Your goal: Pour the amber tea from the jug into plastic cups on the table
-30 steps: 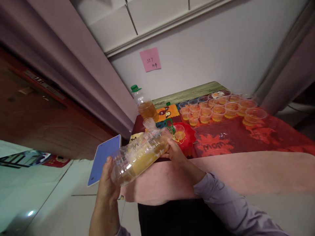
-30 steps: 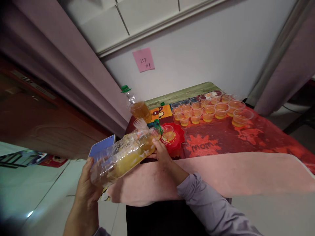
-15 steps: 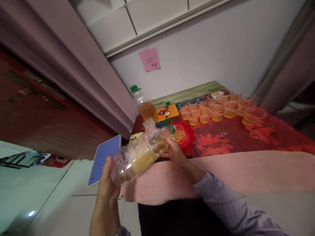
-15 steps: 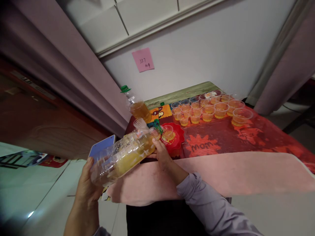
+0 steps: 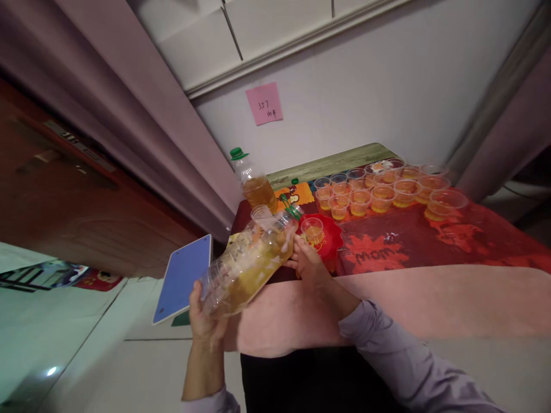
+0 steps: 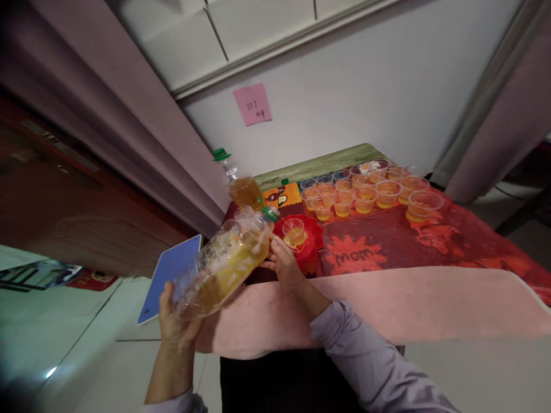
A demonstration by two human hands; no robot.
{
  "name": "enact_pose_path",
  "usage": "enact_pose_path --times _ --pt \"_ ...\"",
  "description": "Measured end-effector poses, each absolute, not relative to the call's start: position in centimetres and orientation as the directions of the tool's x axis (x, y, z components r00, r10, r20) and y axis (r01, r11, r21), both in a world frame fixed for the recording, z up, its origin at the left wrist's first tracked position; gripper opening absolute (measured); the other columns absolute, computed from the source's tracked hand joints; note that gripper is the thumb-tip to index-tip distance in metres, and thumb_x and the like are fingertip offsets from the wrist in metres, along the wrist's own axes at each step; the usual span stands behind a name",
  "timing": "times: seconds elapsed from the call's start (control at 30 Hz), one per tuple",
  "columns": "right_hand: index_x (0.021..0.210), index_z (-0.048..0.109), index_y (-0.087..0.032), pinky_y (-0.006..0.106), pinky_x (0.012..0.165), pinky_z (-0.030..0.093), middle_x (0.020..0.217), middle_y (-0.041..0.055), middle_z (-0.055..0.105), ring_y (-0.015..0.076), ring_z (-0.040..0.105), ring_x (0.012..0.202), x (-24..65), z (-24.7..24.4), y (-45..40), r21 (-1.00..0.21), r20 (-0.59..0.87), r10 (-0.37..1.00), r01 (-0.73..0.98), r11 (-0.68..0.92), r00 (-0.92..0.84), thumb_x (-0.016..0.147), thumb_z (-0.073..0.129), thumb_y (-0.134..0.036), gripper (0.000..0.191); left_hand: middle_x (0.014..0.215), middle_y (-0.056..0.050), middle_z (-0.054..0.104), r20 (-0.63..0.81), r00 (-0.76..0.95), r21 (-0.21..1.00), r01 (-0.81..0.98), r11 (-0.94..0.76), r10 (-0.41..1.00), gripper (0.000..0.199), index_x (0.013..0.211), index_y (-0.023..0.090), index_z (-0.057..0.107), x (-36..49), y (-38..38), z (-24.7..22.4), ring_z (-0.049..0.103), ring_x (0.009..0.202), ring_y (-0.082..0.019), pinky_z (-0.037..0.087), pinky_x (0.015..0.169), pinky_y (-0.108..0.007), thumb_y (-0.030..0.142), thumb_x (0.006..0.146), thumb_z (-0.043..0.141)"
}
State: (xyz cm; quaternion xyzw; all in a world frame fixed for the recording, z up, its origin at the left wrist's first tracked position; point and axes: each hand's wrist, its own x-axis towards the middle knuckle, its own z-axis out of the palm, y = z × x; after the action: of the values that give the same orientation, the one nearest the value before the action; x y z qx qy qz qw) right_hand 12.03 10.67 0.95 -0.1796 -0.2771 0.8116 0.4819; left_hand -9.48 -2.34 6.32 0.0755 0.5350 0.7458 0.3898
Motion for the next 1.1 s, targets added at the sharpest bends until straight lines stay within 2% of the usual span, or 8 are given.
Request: enact_pose_path --times 0.23,0.4,0.53,0.7,0.8,0.9,1.0,1.1 --pt "0.130 0.074 -0.027 0.040 0.096 0.063 0.141 0.0108 0.076 0.0267 0.070 0.129 12.2 0.7 10.8 -0.548 0.086 0.817 -0.712 -0.439 -0.570 0.094 0.073 -0.066 0.054 0.138 -0.009 0.079 -0.326 -0.491 0.720 -0.682 -0.124 0.808 0.066 0.128 0.035 0.078 -7.5 -2.1 1.5 0.057 0.149 -0.046 0.054 0.111 -0.070 0.083 0.084 0.063" --pt "0.104 0.075 -0.024 0.037 0.078 0.064 0.102 0.0082 0.082 0.0225 0.077 0.087 11.6 -0.2 10.5 -0.692 0.005 0.770 -0.558 -0.458 -0.638 0.088 0.079 -0.069 0.048 0.144 -0.007 0.076 -0.310 -0.450 0.666 -0.732 -0.146 0.837 0.064 0.128 0.036 0.077 -6.9 -2.2 0.6 0.068 0.134 -0.039 0.060 0.100 -0.057 0.082 0.088 0.059" --pt "0.092 0.074 -0.024 0.034 0.067 0.059 0.080 0.0031 0.076 0.0188 0.070 0.069 11.4 -0.3 9.9 -0.878 0.030 0.819 -0.406 -0.252 -0.573 0.080 0.088 -0.065 0.045 0.131 -0.009 0.082 -0.336 -0.404 0.594 -0.792 -0.141 0.851 0.061 0.126 0.036 0.079 -7.8 -2.3 0.3 0.073 0.124 -0.039 0.061 0.094 -0.057 0.079 0.087 0.061" --pt "0.092 0.076 -0.026 0.039 0.070 0.059 0.082 0.0040 0.077 0.0212 0.067 0.068 14.6 1.9 12.3 -0.977 0.205 0.920 -0.121 0.173 -0.335 0.090 0.077 -0.058 0.032 0.135 -0.009 0.081 -0.306 -0.360 0.533 -0.832 -0.155 0.881 0.062 0.130 0.038 0.078 -8.5 -2.2 -0.5 0.072 0.127 -0.040 0.061 0.096 -0.059 0.078 0.085 0.064" --pt "0.111 0.080 -0.026 0.047 0.092 0.060 0.109 0.0103 0.082 0.0303 0.075 0.097 17.9 3.9 15.8 -0.831 0.403 0.874 0.290 0.474 -0.272 0.095 0.073 -0.053 0.033 0.133 -0.009 0.081 -0.329 -0.393 0.548 -0.820 -0.166 0.859 0.064 0.126 0.038 0.080 -8.4 -2.2 -0.7 0.072 0.127 -0.042 0.062 0.093 -0.060 0.081 0.081 0.067" --pt "0.134 0.074 -0.019 0.056 0.115 0.051 0.141 0.0200 0.075 0.0408 0.068 0.132 20.0 4.8 18.8 -0.565 0.394 0.828 0.606 0.560 -0.398 0.090 0.081 -0.050 0.055 0.133 -0.010 0.080 -0.330 -0.399 0.548 -0.819 -0.171 0.855 0.061 0.125 0.035 0.081 -8.2 -2.3 -0.6 0.070 0.131 -0.044 0.061 0.094 -0.062 0.078 0.084 0.065" --pt "0.142 0.069 -0.015 0.057 0.117 0.049 0.148 0.0256 0.070 0.0440 0.067 0.136 20.0 4.2 20.1 -0.419 0.231 0.852 0.743 0.523 -0.469 0.085 0.087 -0.051 0.070 0.131 -0.010 0.081 -0.343 -0.414 0.537 -0.823 -0.186 0.843 0.060 0.122 0.035 0.082 -8.1 -2.3 -0.5 0.071 0.129 -0.044 0.062 0.091 -0.061 0.078 0.085 0.063" --pt "0.143 0.067 -0.017 0.056 0.114 0.051 0.142 0.0254 0.074 0.0425 0.071 0.131 18.9 3.5 20.1 -0.437 0.155 0.883 0.771 0.464 -0.444 0.087 0.086 -0.043 0.064 0.129 -0.009 0.082 -0.344 -0.431 0.553 -0.811 -0.191 0.835 0.060 0.121 0.037 0.082 -8.1 -2.3 -0.5 0.074 0.124 -0.042 0.063 0.090 -0.060 0.079 0.079 0.068"
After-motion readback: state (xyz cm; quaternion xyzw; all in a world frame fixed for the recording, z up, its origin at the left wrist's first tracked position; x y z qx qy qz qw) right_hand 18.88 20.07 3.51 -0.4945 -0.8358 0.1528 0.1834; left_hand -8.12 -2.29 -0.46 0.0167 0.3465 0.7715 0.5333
